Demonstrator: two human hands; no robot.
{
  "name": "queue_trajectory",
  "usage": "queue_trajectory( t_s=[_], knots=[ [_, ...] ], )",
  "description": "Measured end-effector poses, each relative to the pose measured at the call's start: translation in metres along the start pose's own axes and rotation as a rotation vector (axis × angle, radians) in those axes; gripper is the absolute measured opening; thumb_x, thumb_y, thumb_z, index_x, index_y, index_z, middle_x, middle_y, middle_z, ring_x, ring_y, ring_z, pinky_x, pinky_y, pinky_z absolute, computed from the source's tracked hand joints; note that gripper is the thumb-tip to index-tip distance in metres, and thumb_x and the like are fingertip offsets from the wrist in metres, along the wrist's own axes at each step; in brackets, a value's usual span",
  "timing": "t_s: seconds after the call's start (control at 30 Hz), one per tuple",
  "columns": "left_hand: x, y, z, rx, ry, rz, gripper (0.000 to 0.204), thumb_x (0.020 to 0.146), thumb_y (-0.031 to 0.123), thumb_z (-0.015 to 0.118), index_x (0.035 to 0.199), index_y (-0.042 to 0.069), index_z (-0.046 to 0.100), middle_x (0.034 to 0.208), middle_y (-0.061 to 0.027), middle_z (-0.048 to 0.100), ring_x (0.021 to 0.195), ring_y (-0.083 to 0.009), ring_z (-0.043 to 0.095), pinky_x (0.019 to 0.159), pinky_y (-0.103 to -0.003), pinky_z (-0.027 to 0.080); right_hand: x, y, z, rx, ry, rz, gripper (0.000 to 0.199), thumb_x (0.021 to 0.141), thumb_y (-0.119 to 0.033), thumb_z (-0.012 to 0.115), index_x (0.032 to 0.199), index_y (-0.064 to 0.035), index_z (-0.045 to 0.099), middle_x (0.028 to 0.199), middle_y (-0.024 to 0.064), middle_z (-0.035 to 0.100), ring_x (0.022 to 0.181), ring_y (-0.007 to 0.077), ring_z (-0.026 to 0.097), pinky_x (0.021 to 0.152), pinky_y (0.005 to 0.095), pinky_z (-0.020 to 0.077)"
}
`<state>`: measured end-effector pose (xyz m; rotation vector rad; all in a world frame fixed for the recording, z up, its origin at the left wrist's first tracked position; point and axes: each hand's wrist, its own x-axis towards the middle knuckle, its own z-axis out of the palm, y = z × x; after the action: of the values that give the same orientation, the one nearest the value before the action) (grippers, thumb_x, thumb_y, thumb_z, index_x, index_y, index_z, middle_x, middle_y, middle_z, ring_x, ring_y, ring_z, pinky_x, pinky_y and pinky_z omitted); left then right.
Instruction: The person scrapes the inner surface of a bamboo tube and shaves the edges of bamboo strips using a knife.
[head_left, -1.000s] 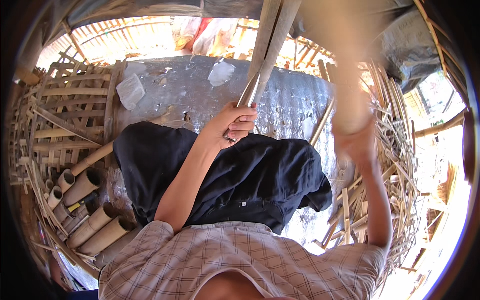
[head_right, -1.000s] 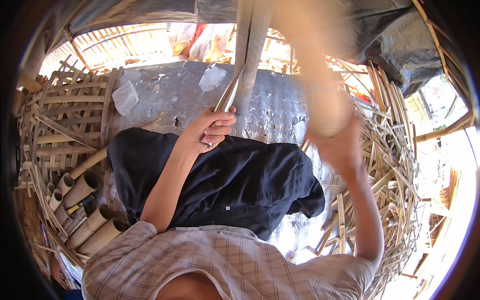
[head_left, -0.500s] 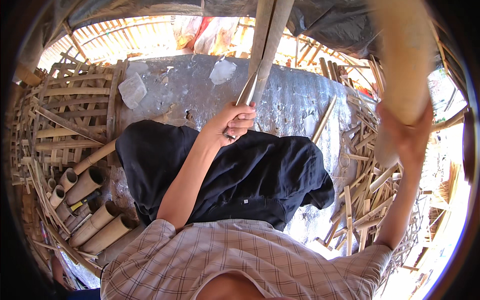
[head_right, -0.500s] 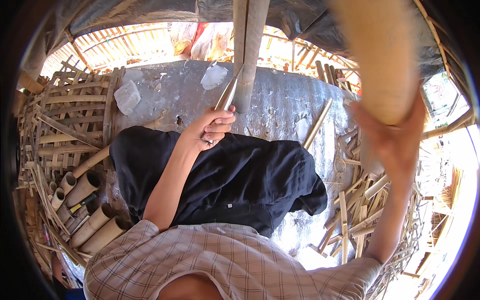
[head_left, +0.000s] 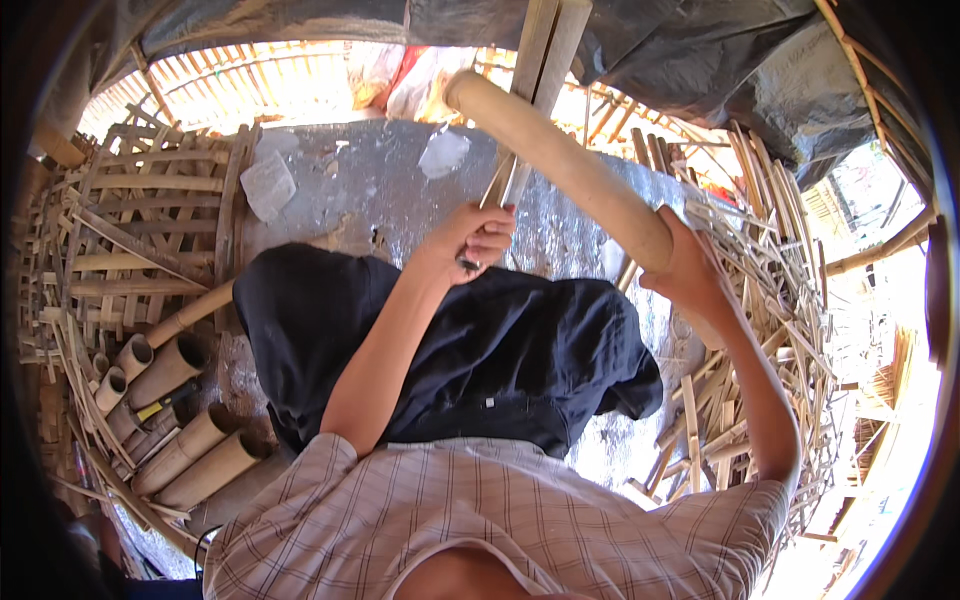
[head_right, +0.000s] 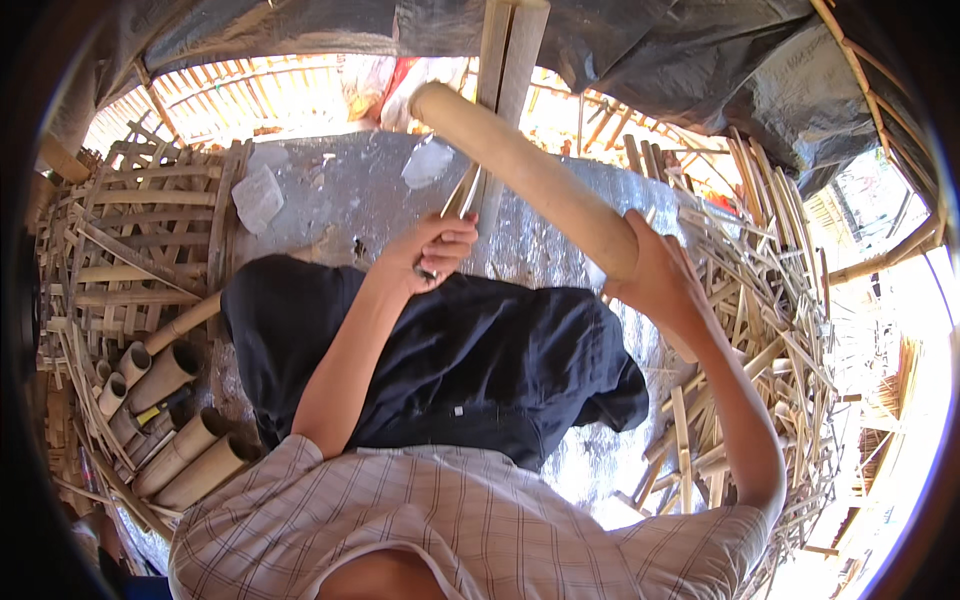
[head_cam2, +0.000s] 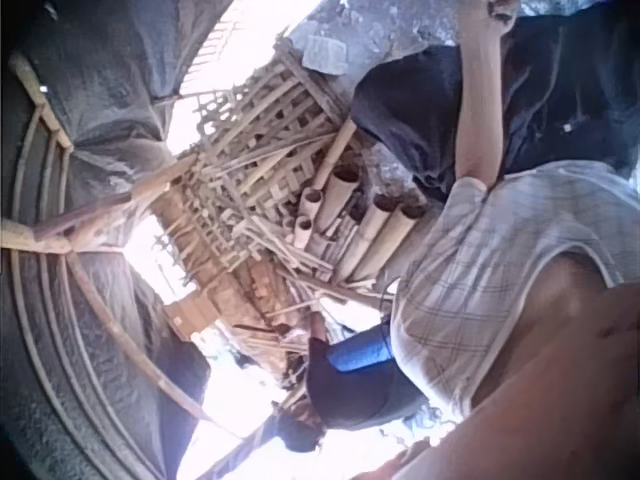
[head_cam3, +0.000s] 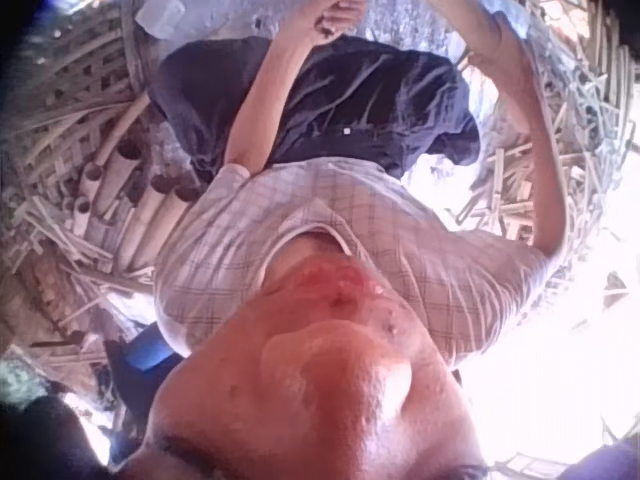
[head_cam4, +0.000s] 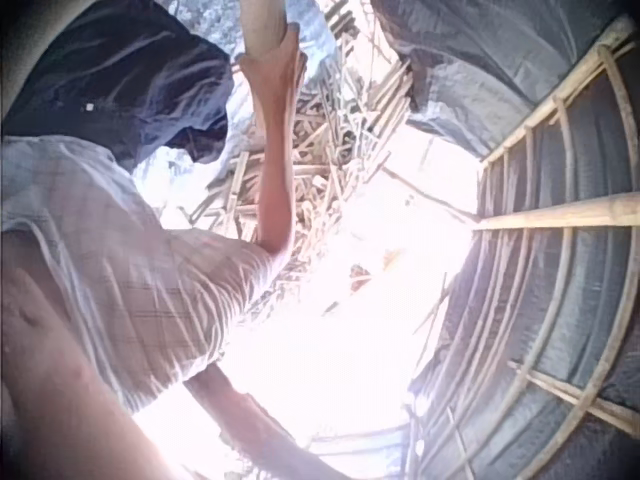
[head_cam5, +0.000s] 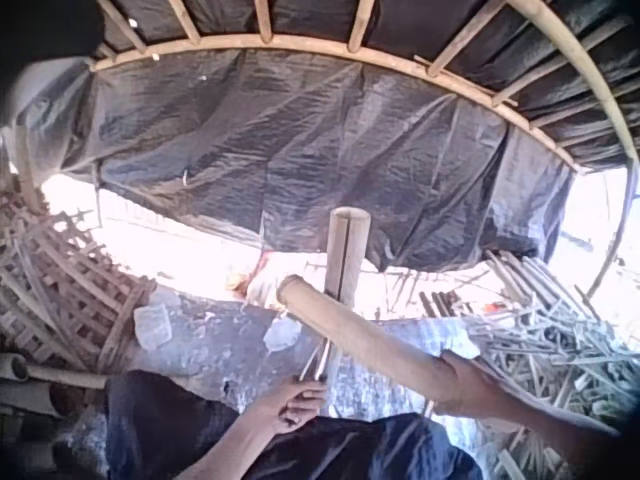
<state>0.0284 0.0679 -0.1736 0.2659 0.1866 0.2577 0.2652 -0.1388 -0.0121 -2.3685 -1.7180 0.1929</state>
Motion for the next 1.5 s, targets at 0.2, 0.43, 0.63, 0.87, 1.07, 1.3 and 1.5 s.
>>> queue_trajectory(
  t_s=[0.2, 0.43, 0.63, 0.87, 1.07, 1.3, 1.5],
  knots=[
    [-0.024, -0.009, 0.002, 0.105, 0.044, 0.073, 0.014, 0.097, 0.004, 0.063, 0.108, -0.001, 0.056, 0.067, 0.0053, 0.040, 0.042, 0.0007, 0.031, 0.031, -0.017, 0.024, -0.007, -0.052, -0.073, 0.198, 0.291, -0.014, 0.065, 0.065, -0.009, 0.079, 0.126, -0.0074, 0.056, 0.096, 0.0164, 0.072, 0.089, 0.0316, 0.072, 0.085, 0.0406, 0.0544],
    [-0.022, -0.011, 0.002, 0.094, 0.020, 0.055, 0.014, 0.097, 0.004, 0.062, 0.110, 0.000, 0.056, 0.067, 0.0050, 0.042, 0.041, 0.0003, 0.032, 0.031, -0.018, 0.024, 0.003, -0.019, -0.039, 0.600, 0.643, -0.407, 0.039, 0.073, -0.009, 0.082, 0.106, 0.0061, 0.068, 0.101, 0.0171, 0.073, 0.091, 0.0238, 0.071, 0.081, 0.0362, 0.0571],
    [-0.010, -0.012, -0.015, 0.076, 0.122, -0.007, 0.015, 0.097, 0.002, 0.061, 0.110, 0.000, 0.055, 0.067, 0.0044, 0.042, 0.042, -0.0004, 0.033, 0.031, -0.018, 0.023, -0.005, 0.018, 0.036, 0.006, -0.137, 0.043, 0.088, 0.067, -0.018, 0.085, 0.144, -0.0024, 0.044, 0.103, 0.0312, 0.070, 0.105, 0.0458, 0.068, 0.101, 0.0500, 0.0511],
    [-0.007, -0.020, -0.003, 0.068, 0.103, 0.001, 0.016, 0.098, 0.003, 0.061, 0.111, -0.001, 0.053, 0.068, 0.0045, 0.040, 0.043, 0.0006, 0.032, 0.032, -0.017, 0.025, -0.026, 0.013, 0.031, 0.132, -0.110, 0.207, 0.088, 0.062, -0.022, 0.085, 0.139, 0.0014, 0.051, 0.113, 0.0279, 0.069, 0.109, 0.0425, 0.065, 0.098, 0.0459, 0.0508],
    [-0.023, -0.025, -0.003, 0.120, 0.129, 0.036, 0.015, 0.098, 0.003, 0.060, 0.111, 0.000, 0.053, 0.068, 0.0045, 0.040, 0.042, 0.0003, 0.031, 0.031, -0.018, 0.023, -0.052, -0.043, -0.041, 0.253, 0.234, 0.106, 0.085, 0.061, -0.021, 0.089, 0.134, 0.0046, 0.053, 0.101, 0.0172, 0.072, 0.097, 0.0338, 0.070, 0.090, 0.0431, 0.0548],
    [-0.020, -0.030, -0.003, 0.139, 0.093, 0.024, 0.015, 0.096, 0.003, 0.062, 0.108, 0.002, 0.055, 0.068, 0.0045, 0.044, 0.043, -0.0013, 0.033, 0.033, -0.019, 0.023, -0.025, -0.004, -0.026, 0.610, 0.687, -0.236, 0.045, 0.072, -0.008, 0.081, 0.112, 0.0039, 0.063, 0.097, 0.0115, 0.072, 0.087, 0.0201, 0.071, 0.078, 0.0365, 0.0573],
    [-0.002, -0.036, -0.017, 0.104, 0.203, -0.047, 0.018, 0.096, 0.003, 0.061, 0.112, 0.000, 0.054, 0.068, 0.0041, 0.042, 0.042, -0.0003, 0.033, 0.031, -0.018, 0.023, -0.013, 0.057, 0.068, 0.190, -0.112, 0.031, 0.072, 0.066, -0.013, 0.082, 0.130, -0.0033, 0.049, 0.100, 0.0291, 0.070, 0.096, 0.0513, 0.068, 0.085, 0.0545, 0.0542]
  ],
)
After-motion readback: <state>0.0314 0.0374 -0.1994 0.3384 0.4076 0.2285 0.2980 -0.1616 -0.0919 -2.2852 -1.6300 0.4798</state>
